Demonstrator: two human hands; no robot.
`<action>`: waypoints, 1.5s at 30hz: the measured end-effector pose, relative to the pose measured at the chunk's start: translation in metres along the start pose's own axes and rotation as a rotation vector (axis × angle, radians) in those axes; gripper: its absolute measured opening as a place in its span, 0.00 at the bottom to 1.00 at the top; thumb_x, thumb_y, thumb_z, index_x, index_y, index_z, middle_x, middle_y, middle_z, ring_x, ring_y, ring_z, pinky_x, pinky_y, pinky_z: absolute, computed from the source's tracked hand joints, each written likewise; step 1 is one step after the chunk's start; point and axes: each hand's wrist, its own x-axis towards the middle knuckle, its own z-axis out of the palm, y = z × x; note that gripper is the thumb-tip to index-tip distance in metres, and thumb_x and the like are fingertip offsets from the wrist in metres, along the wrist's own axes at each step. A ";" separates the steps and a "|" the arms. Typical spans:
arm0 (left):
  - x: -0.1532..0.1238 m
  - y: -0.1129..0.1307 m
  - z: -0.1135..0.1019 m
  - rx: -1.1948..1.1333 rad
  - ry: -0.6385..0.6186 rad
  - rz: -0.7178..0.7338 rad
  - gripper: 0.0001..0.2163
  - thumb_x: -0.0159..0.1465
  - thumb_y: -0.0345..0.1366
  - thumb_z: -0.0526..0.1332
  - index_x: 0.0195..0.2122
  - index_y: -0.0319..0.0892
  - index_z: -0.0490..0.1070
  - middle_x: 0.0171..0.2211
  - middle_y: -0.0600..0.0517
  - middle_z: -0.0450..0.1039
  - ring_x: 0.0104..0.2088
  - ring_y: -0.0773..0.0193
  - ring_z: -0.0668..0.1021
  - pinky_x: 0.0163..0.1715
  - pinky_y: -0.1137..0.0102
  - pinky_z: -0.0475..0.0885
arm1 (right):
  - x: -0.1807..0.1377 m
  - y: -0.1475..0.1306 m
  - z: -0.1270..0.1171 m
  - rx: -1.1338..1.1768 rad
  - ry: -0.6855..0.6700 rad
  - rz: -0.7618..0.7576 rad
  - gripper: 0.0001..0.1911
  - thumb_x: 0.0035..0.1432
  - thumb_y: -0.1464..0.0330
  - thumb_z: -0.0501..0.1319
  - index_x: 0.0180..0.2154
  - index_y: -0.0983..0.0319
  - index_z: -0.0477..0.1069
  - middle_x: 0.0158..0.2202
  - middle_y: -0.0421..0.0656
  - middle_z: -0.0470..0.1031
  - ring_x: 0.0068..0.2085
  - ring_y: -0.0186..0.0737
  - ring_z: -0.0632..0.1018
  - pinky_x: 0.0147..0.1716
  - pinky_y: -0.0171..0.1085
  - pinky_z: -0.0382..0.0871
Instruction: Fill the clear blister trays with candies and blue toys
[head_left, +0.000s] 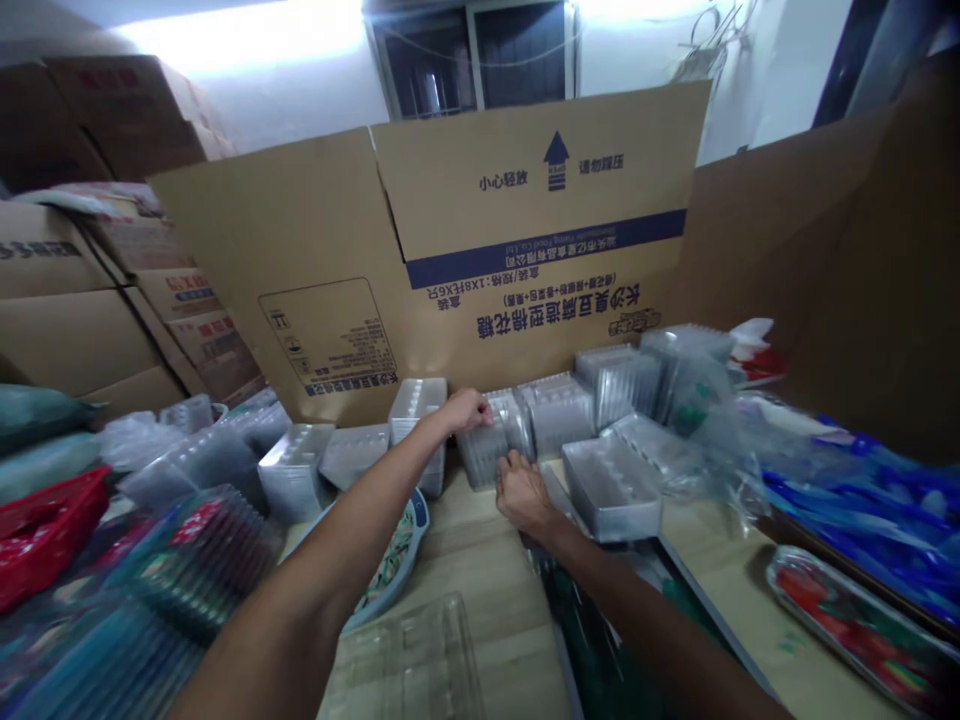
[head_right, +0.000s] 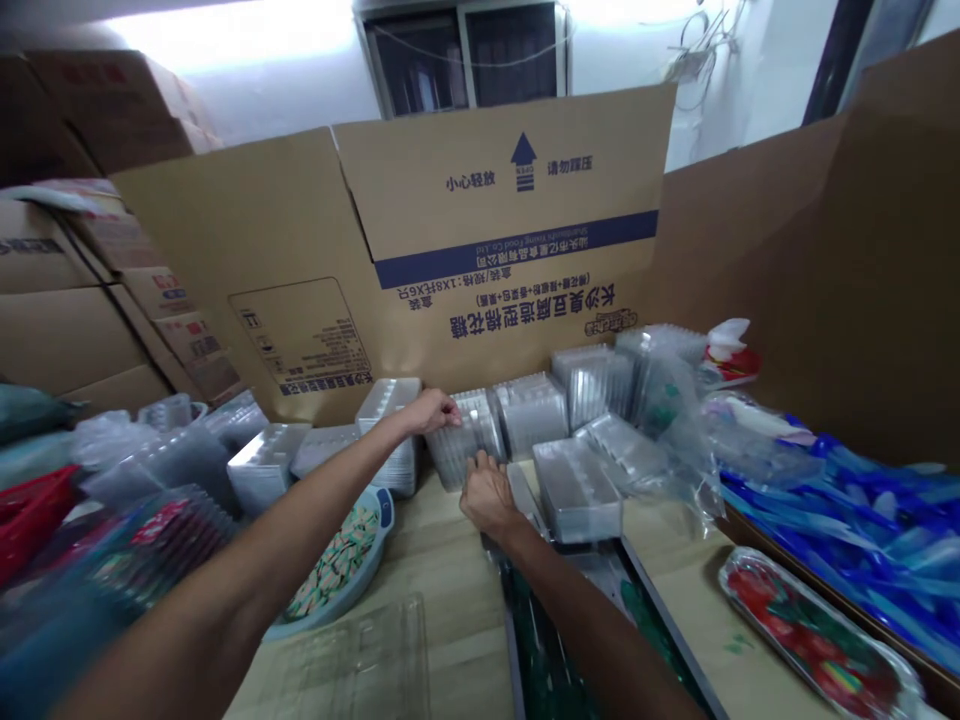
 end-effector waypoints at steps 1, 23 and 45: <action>0.002 -0.002 -0.001 0.000 -0.020 0.010 0.06 0.58 0.33 0.62 0.28 0.38 0.78 0.21 0.56 0.72 0.27 0.68 0.72 0.28 0.76 0.63 | 0.000 0.001 0.002 0.013 0.002 0.002 0.12 0.64 0.71 0.53 0.47 0.64 0.71 0.48 0.52 0.72 0.47 0.48 0.72 0.47 0.45 0.64; -0.004 0.005 0.033 0.273 0.114 0.029 0.10 0.63 0.25 0.55 0.45 0.35 0.70 0.46 0.38 0.75 0.49 0.51 0.78 0.51 0.61 0.72 | 0.023 0.003 -0.021 -0.039 0.258 -0.076 0.36 0.60 0.80 0.47 0.70 0.68 0.52 0.73 0.57 0.49 0.71 0.63 0.53 0.63 0.61 0.56; -0.052 0.043 -0.101 -0.578 0.442 -0.146 0.12 0.64 0.35 0.55 0.24 0.41 0.61 0.20 0.55 0.61 0.22 0.70 0.65 0.27 0.73 0.63 | 0.013 -0.003 -0.080 0.647 0.385 0.075 0.31 0.70 0.63 0.46 0.71 0.62 0.48 0.69 0.56 0.55 0.69 0.52 0.60 0.63 0.52 0.60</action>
